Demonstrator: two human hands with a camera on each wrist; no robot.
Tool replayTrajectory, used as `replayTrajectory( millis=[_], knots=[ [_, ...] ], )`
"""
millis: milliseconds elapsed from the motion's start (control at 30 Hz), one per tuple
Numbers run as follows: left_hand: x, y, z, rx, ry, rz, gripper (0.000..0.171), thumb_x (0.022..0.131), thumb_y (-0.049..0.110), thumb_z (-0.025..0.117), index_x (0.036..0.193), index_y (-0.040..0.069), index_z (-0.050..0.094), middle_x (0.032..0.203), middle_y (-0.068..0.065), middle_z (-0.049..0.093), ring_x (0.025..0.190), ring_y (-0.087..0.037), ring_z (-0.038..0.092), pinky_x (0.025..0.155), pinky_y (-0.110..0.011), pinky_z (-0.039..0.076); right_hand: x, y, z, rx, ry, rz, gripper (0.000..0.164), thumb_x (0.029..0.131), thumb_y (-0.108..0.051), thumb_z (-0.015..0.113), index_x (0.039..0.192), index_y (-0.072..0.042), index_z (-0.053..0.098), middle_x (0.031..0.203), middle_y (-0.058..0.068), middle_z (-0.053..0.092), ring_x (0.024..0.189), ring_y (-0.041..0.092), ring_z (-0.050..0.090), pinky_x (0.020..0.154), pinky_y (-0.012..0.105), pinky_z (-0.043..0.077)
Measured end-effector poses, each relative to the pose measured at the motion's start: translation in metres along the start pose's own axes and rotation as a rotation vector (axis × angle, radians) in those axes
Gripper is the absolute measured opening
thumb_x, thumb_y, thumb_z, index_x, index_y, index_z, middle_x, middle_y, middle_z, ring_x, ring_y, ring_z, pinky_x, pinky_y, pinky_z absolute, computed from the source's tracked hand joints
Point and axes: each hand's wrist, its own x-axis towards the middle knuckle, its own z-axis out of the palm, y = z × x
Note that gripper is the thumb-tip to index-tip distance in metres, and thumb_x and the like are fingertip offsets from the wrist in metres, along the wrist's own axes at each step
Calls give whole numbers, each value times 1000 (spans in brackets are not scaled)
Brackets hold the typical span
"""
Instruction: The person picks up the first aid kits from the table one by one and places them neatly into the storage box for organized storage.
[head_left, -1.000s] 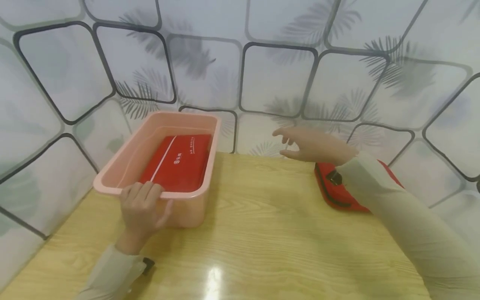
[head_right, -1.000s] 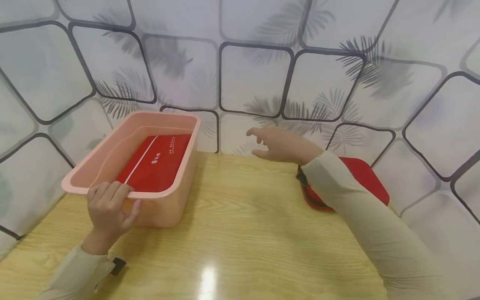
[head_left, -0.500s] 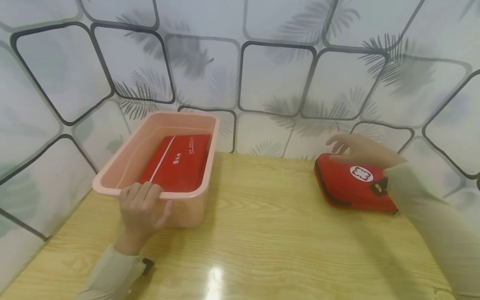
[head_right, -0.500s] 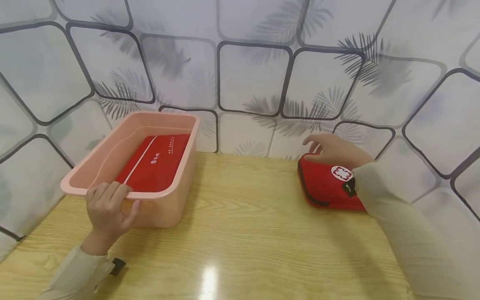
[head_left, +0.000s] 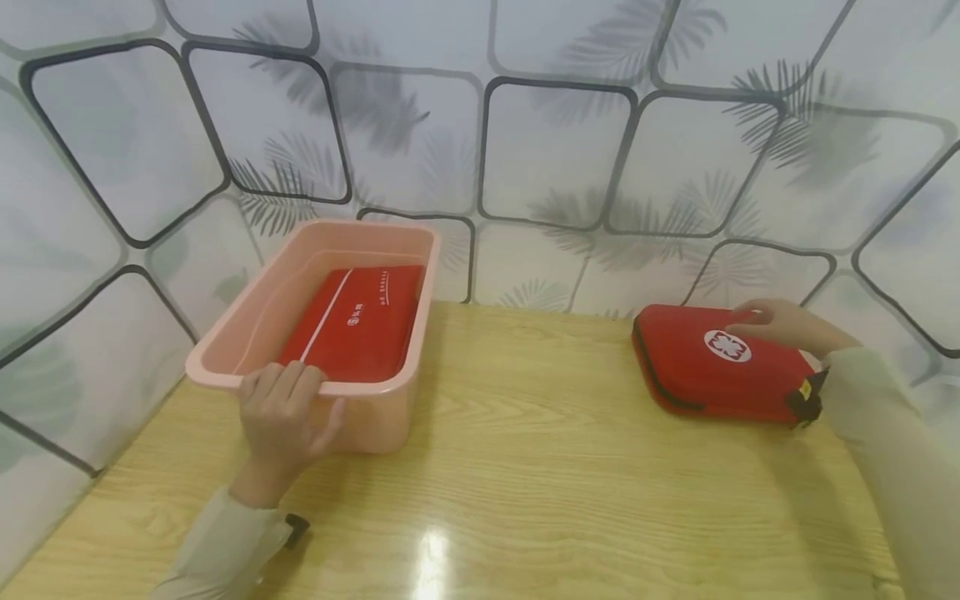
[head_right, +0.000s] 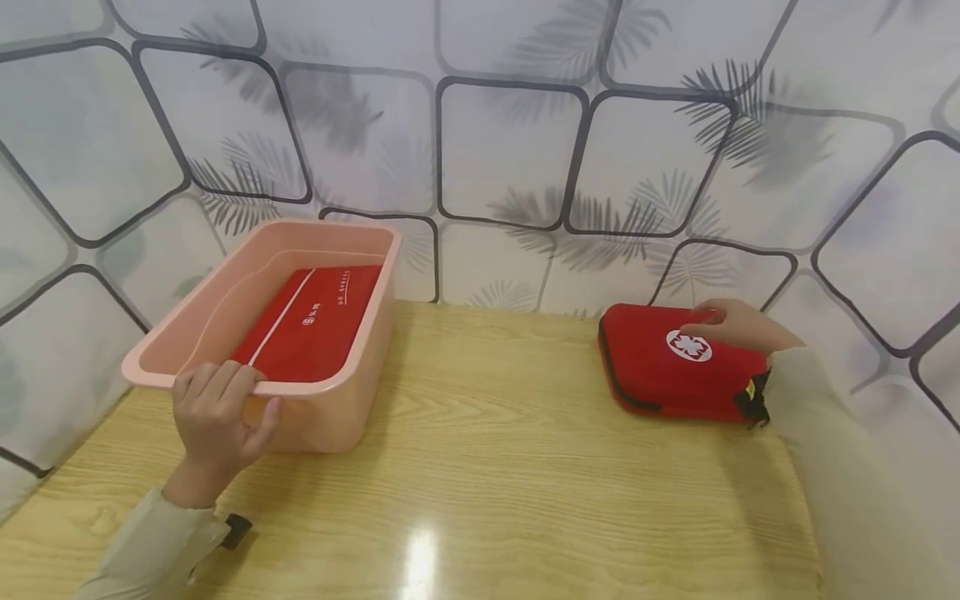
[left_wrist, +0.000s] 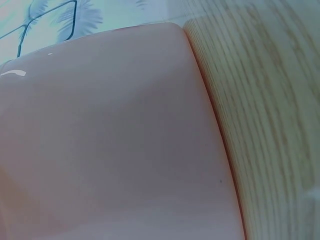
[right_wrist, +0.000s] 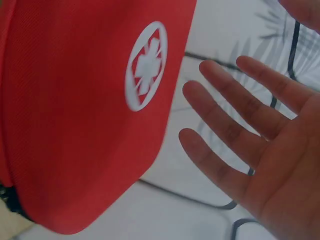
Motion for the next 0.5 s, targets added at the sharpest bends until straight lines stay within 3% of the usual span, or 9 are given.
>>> replayTrajectory(
  millis=[267, 333, 500],
  knots=[
    [0, 0, 0, 3, -8, -5, 50, 91, 43, 40, 73, -2, 52, 64, -20, 56, 60, -36, 49, 63, -45, 33, -17, 44, 4, 136, -98, 186, 72, 95, -49, 41, 135, 10, 32, 136, 39, 32, 116, 51, 43, 84, 51, 47],
    [0, 0, 1, 3, -7, -7, 51, 91, 43, 39, 72, -2, 52, 64, -20, 56, 60, -36, 49, 64, -45, 33, -19, 54, 7, 169, -87, 221, 76, 95, -50, 40, 136, 12, 28, 136, 40, 30, 117, 52, 40, 84, 50, 47],
    [-1, 0, 1, 5, -5, -7, 51, 91, 43, 39, 72, -2, 52, 64, -20, 56, 60, -35, 49, 64, -45, 33, -24, 76, 18, 161, -4, 274, 80, 92, -52, 42, 134, 15, 28, 134, 43, 31, 113, 52, 42, 70, 34, 48]
  ],
)
